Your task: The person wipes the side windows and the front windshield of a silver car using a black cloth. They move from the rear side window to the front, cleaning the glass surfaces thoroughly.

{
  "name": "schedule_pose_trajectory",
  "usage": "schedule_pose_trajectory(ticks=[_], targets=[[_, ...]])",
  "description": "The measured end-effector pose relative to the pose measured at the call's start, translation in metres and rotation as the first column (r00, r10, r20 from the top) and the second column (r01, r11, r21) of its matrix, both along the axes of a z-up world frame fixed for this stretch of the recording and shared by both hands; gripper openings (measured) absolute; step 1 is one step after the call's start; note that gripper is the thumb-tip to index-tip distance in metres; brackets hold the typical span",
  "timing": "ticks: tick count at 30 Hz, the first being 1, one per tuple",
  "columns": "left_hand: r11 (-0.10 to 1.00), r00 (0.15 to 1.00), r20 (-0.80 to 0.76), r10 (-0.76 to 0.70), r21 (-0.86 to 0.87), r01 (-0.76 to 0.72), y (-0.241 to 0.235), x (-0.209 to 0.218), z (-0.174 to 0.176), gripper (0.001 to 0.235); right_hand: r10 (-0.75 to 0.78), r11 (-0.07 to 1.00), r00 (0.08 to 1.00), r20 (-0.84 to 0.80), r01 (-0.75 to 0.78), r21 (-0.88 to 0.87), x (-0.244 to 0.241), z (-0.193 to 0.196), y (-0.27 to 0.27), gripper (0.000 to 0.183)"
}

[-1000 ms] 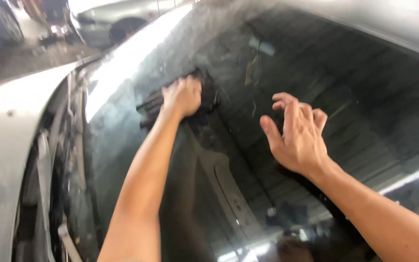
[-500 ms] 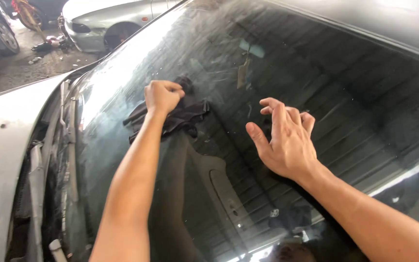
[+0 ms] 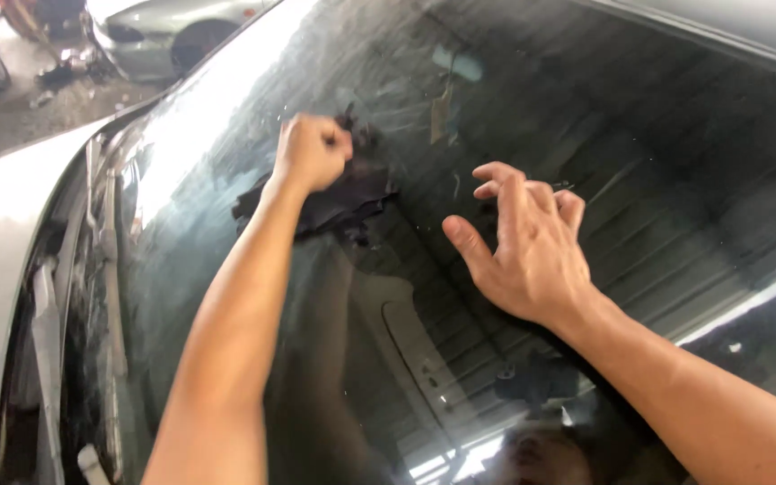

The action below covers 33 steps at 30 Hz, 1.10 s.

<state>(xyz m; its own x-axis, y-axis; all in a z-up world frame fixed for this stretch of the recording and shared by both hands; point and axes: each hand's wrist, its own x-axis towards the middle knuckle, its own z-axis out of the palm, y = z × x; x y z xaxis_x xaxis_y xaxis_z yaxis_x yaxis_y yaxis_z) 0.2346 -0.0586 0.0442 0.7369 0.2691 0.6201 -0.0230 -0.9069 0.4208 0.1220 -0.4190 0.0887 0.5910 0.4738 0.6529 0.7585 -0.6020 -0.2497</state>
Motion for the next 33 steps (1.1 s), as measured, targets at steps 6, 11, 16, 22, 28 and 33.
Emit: schedule_pose_trajectory(ticks=[6,11,16,22,28,33], targets=[[0.940,0.933,-0.109,0.342,0.026,-0.341,0.042,0.061,-0.018,0.014,-0.043,0.999,0.997,0.069,0.042,0.020,0.005,0.000,0.001,0.045],[0.982,0.984,-0.069,-0.165,-0.107,0.158,-0.023,-0.051,0.005,0.014,-0.035,0.999,0.996,-0.082,0.033,-0.036,0.005,-0.005,0.004,0.057],[0.840,0.842,0.108,-0.528,-0.079,0.537,-0.087,-0.154,0.013,0.008,-0.031,0.999,0.997,-0.064,0.029,-0.033,0.008,-0.007,0.003,0.056],[0.643,0.660,-0.220,-0.718,0.154,0.750,-0.160,-0.255,-0.007,0.048,-0.048,0.997,0.983,-0.176,0.057,0.047,0.001,0.009,0.007,0.051],[0.757,0.941,-0.315,-0.121,0.584,0.293,-0.087,-0.099,0.010,0.054,0.005,0.983,0.998,-0.056,0.005,0.183,0.006,0.003,0.000,0.059],[0.868,0.748,-0.629,0.214,-0.229,-0.441,0.001,-0.062,0.046,0.062,0.027,0.983,0.992,-0.121,-0.005,0.181,0.000,0.011,-0.004,0.060]])
